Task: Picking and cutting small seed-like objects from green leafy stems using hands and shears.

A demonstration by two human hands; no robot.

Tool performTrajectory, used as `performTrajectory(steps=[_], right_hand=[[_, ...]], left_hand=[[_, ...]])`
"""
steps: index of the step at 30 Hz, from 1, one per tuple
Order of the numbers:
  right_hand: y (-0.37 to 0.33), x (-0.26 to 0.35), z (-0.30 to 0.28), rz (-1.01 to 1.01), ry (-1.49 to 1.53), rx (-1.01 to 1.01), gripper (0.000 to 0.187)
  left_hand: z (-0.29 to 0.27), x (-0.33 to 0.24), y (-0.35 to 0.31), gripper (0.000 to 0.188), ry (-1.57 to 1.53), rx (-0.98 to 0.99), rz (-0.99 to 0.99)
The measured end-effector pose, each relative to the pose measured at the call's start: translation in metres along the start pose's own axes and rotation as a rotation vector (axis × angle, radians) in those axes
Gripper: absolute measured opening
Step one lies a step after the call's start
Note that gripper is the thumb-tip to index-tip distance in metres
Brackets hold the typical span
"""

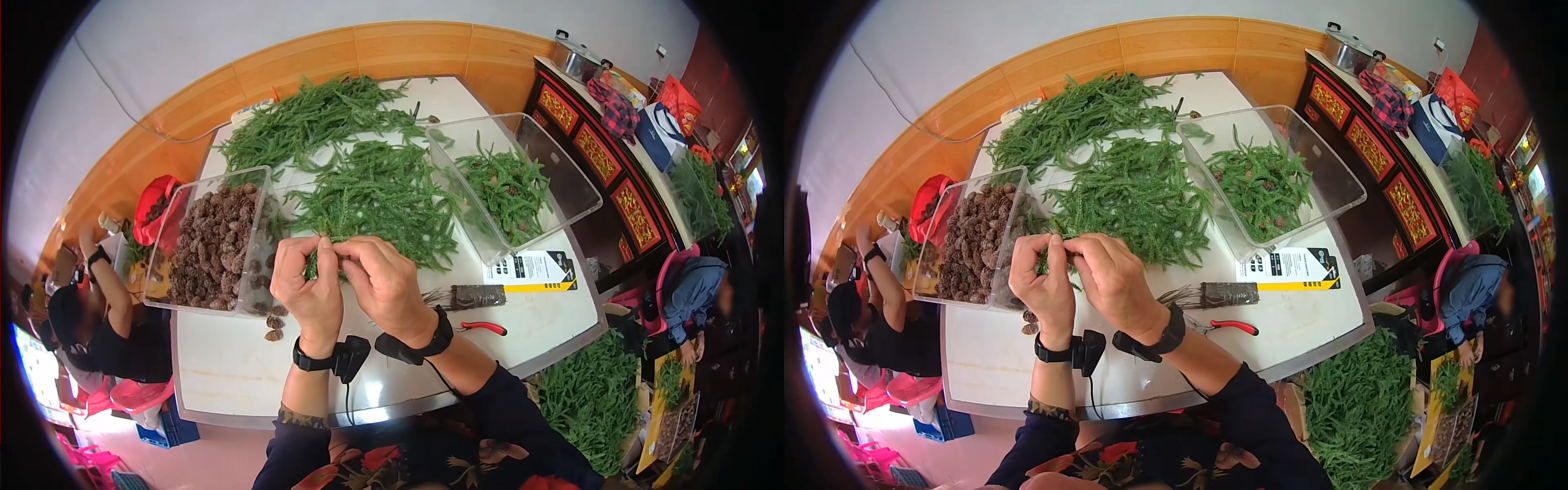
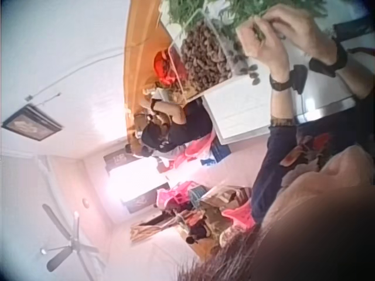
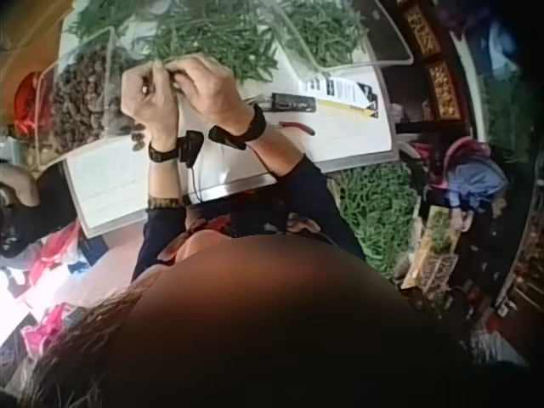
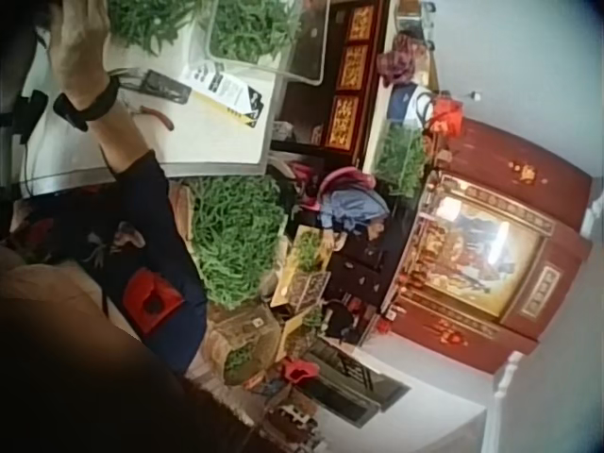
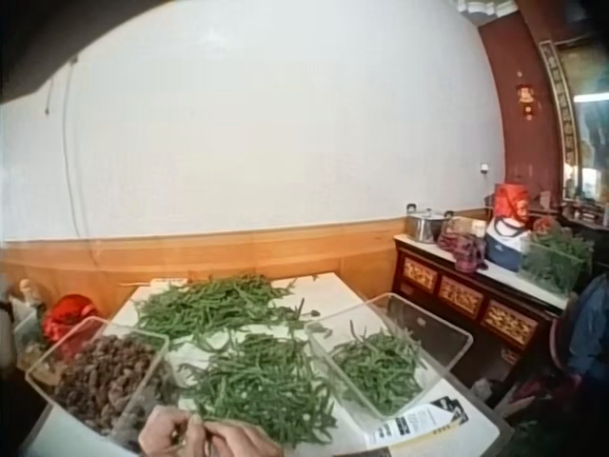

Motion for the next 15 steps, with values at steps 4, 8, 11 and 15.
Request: performTrajectory(steps=[4,8,11,15], right_hand=[[0.0,0.025,-0.008,-0.008,0.013,0.0,0.027],[-0.008,0.054,-0.028,0.075,0.056,0.044,0.028],[-0.019,0.066,-0.061,0.146,0.033,0.073,0.027],[-0.065,0.042,-0.139,0.229,-0.208,0.381,0.031]], left_hand=[[-0.012,-0.02,-0.001,0.004,-0.016,-0.02,0.034],[-0.027,-0.045,-0.014,0.003,-0.065,0.032,-0.021],[-0.031,-0.055,-0.028,0.003,-0.116,0.096,-0.072],[-0.039,-0.058,-0.074,0.002,-0.202,0.215,-0.164]])
Point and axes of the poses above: each hand's wrist, its own y-axis towards the middle knuckle, its own z-axis out of the palm, x = y × z, the point moved 2 cm from there along y, towards the middle knuckle, and after that the axes turned 1 degree about -x, right-handed, at the moved point
